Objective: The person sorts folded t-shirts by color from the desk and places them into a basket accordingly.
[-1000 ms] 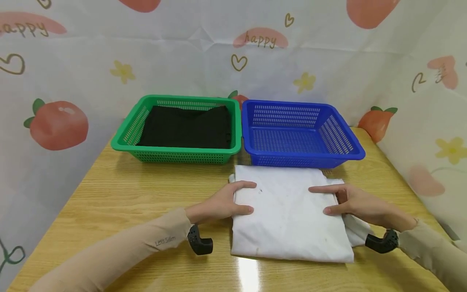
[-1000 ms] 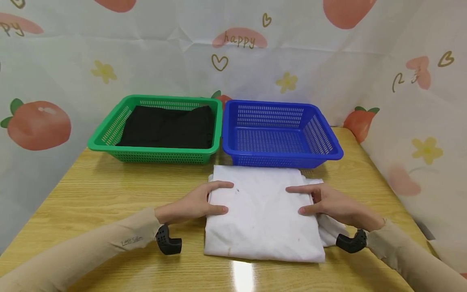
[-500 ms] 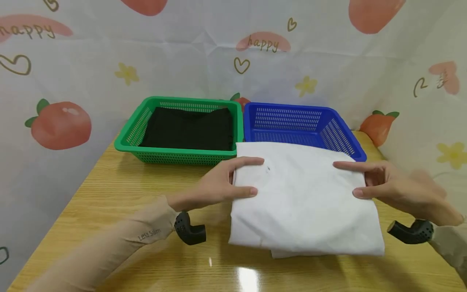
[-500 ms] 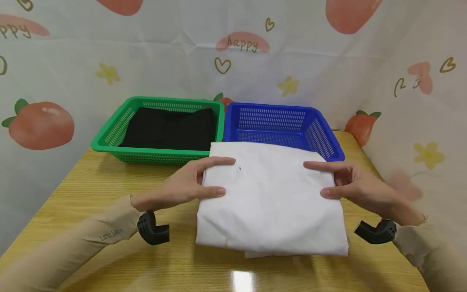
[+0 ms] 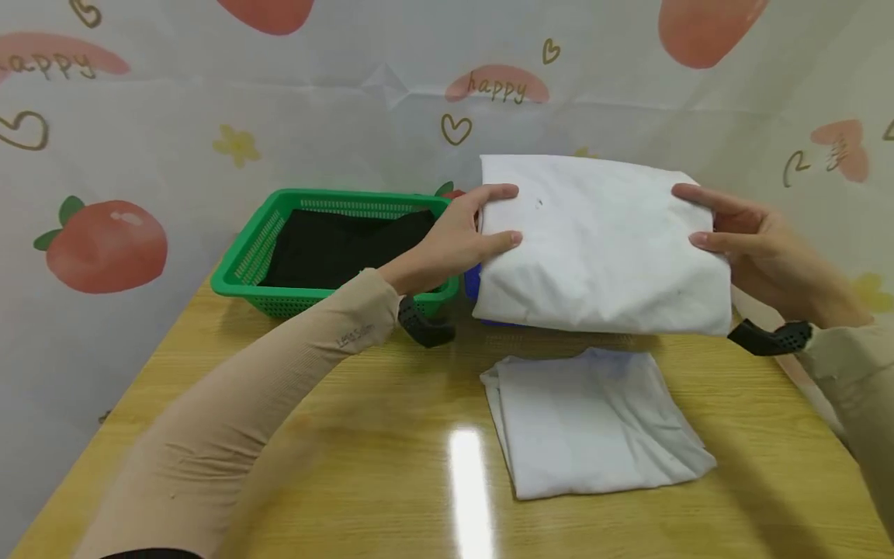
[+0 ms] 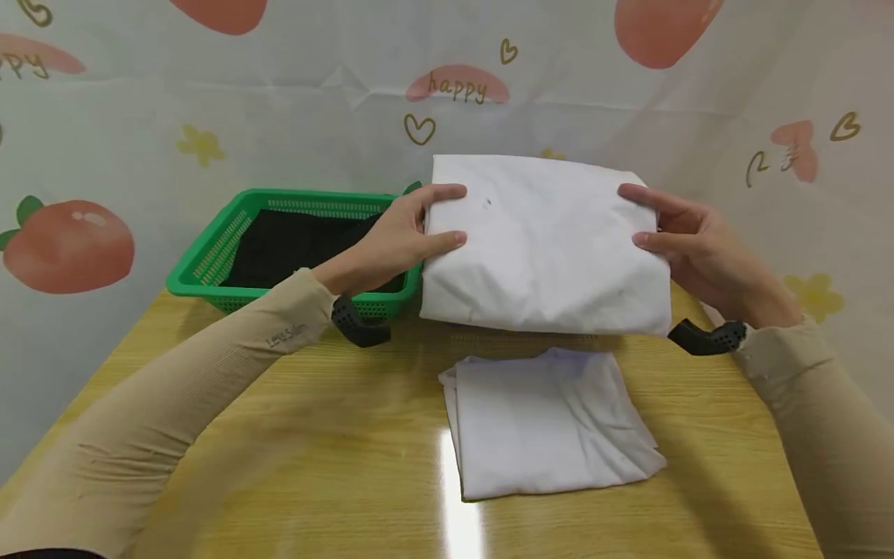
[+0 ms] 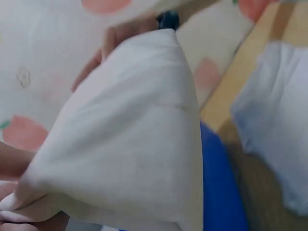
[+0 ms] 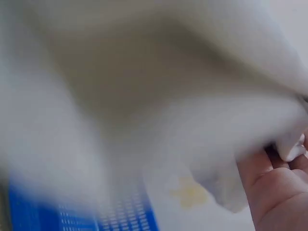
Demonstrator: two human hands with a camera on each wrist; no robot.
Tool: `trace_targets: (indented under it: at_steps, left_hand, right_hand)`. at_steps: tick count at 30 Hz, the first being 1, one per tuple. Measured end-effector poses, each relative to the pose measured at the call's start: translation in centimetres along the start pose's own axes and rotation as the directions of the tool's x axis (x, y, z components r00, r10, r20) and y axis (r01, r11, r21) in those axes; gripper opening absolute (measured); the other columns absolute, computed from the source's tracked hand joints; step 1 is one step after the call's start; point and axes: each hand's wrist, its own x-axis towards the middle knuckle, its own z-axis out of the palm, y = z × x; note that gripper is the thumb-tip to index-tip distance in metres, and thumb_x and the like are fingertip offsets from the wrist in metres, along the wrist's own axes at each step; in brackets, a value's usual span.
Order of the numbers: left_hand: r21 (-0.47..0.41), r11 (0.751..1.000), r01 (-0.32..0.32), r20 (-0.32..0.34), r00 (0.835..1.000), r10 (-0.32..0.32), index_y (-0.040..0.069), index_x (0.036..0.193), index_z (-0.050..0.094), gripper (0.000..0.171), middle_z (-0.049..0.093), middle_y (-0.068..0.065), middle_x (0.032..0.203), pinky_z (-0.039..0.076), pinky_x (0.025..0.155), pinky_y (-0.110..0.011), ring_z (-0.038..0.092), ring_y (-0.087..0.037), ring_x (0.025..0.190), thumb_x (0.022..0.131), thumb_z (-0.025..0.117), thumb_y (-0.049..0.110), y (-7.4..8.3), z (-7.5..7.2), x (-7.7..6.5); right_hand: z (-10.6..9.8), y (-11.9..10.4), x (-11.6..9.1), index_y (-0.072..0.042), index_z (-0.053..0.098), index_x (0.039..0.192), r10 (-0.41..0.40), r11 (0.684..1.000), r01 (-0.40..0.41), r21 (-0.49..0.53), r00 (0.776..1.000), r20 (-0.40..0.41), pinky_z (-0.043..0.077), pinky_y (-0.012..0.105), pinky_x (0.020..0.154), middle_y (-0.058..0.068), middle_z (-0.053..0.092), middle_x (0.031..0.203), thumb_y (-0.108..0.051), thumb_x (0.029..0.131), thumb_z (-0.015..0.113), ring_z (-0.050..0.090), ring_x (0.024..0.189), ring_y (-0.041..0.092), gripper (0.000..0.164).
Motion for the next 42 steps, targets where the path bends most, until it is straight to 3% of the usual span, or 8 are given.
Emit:
trace_targets:
  at_steps: [5,14,20,24,30,33,37,42]
  left_hand:
    - [0.115,0.990,0.079,-0.053,0.996,-0.074,0.012,0.152,0.034,0.063,0.034,0.002,0.153,0.036,0.103,-0.024,0.027,-0.007,0.140,0.097,0.065,0.015,-1.8,-0.1,3.5]
    - [0.167,0.959,0.228,-0.040,0.974,-0.225,0.008,0.155,0.027,0.070,0.026,-0.007,0.157,0.041,0.097,-0.031,0.031,-0.021,0.139,0.095,0.063,0.002,-5.3,-0.1,6.8]
    - [0.340,0.879,0.333,0.070,0.924,-0.377,0.001,0.155,0.021,0.076,0.022,-0.013,0.159,0.038,0.104,-0.037,0.031,-0.028,0.140,0.092,0.062,-0.004,-6.9,1.0,7.4]
    - [0.422,0.831,0.363,0.131,0.883,-0.452,-0.002,0.155,0.020,0.075,0.023,-0.015,0.158,0.042,0.102,-0.037,0.040,-0.028,0.134,0.093,0.063,0.000,-6.7,1.6,7.6]
    - [0.513,0.789,0.339,0.206,0.843,-0.497,-0.003,0.152,0.029,0.062,0.029,-0.016,0.156,0.042,0.102,-0.039,0.039,-0.031,0.136,0.101,0.057,0.017,-5.2,1.9,7.0]
    - [0.530,0.808,0.258,0.184,0.895,-0.406,0.002,0.149,0.038,0.055,0.036,-0.013,0.152,0.037,0.106,-0.040,0.035,-0.028,0.138,0.101,0.056,0.022,-4.5,2.2,5.6]
    - [0.409,0.899,0.155,0.165,0.957,-0.240,0.008,0.146,0.044,0.047,0.044,-0.008,0.147,0.044,0.099,-0.033,0.047,-0.024,0.130,0.102,0.055,0.021,-3.5,2.7,2.5]
    - [0.111,0.994,0.016,0.217,0.975,-0.040,0.004,0.142,0.047,0.040,0.052,-0.010,0.137,0.053,0.085,-0.032,0.062,-0.025,0.108,0.102,0.053,0.009,-3.4,3.4,-2.2]
  right_hand:
    - [-1.8,0.7,2.7,-0.007,0.028,0.156,0.024,1.000,-0.025,-0.013,0.998,-0.052,0.055,0.034,0.080,0.011,0.045,0.142,0.020,0.098,0.033,0.057,0.111,0.022,0.064]
    - [-4.3,3.1,5.9,-0.009,0.029,0.156,0.118,0.960,-0.149,-0.236,0.983,-0.138,0.050,0.021,0.080,0.006,0.011,0.161,0.012,0.097,0.051,0.043,0.121,0.014,0.067]
    - [-5.3,5.4,6.9,-0.011,0.035,0.154,0.277,0.706,-0.344,-0.619,0.939,-0.206,0.041,0.016,0.086,0.011,0.019,0.156,-0.003,0.094,0.066,0.018,0.139,0.019,0.068]
    - [-5.6,6.2,7.2,-0.009,0.044,0.149,0.336,0.540,-0.381,-0.751,0.915,-0.222,0.039,0.026,0.083,0.017,0.030,0.146,-0.003,0.091,0.069,0.028,0.123,0.029,0.063]
    - [-5.2,6.1,7.2,0.001,0.049,0.143,0.381,0.409,-0.359,-0.839,0.902,-0.200,0.050,0.044,0.088,0.028,0.041,0.142,0.000,0.090,0.067,0.050,0.117,0.039,0.056]
    - [-4.7,5.1,6.1,-0.001,0.049,0.143,0.358,0.428,-0.352,-0.832,0.912,-0.201,0.047,0.047,0.095,0.023,0.044,0.144,-0.010,0.095,0.066,0.054,0.120,0.035,0.052]
    - [-3.7,3.7,3.8,-0.006,0.054,0.140,0.265,0.494,-0.315,-0.810,0.942,-0.205,0.048,0.031,0.093,0.011,0.055,0.137,-0.022,0.098,0.065,0.058,0.117,0.019,0.047]
    - [-2.1,2.6,0.1,-0.004,0.057,0.135,0.140,0.609,-0.231,-0.759,0.973,-0.183,0.049,0.022,0.087,0.010,0.062,0.129,-0.014,0.099,0.062,0.062,0.111,0.017,0.037]
